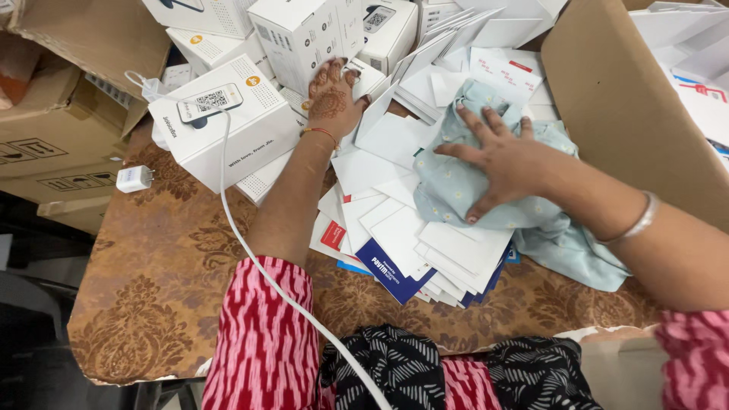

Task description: The person sorts various paper slips and cards by hand, picking them up from a pile and placing them into a cardboard box.

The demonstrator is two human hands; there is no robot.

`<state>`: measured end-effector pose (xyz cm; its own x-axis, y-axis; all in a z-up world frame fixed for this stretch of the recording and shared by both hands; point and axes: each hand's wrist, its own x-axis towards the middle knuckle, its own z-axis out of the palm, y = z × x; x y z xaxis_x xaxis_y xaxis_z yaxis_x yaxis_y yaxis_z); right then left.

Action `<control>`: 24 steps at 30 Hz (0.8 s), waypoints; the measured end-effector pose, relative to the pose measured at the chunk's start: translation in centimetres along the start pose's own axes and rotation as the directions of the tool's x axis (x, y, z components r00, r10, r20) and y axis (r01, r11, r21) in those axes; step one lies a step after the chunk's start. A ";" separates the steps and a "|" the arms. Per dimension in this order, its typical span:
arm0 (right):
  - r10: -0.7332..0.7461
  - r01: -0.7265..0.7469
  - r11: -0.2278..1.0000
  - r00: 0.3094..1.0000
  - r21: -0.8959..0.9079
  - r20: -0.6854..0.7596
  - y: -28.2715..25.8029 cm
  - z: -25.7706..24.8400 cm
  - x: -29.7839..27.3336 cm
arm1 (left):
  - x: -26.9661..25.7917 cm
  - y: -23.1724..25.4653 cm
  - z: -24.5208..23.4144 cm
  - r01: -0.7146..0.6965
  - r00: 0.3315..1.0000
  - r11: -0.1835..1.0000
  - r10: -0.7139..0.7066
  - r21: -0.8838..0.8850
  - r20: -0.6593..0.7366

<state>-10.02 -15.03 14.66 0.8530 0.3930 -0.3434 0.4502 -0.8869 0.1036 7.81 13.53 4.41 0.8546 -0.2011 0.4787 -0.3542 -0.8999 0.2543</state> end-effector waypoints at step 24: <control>0.320 0.026 0.908 0.597 0.417 -0.735 4.9 10.1 10.4 | -2.2 3.0 -2.4 0.236 0.956 0.954 -0.193 -0.186 0.221</control>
<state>-1.61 -17.72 2.11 0.8476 0.1291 0.5148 0.3215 -0.8966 -0.3045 3.93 12.25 6.14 0.9692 -0.1037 0.2233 -0.2071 -0.8340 0.5114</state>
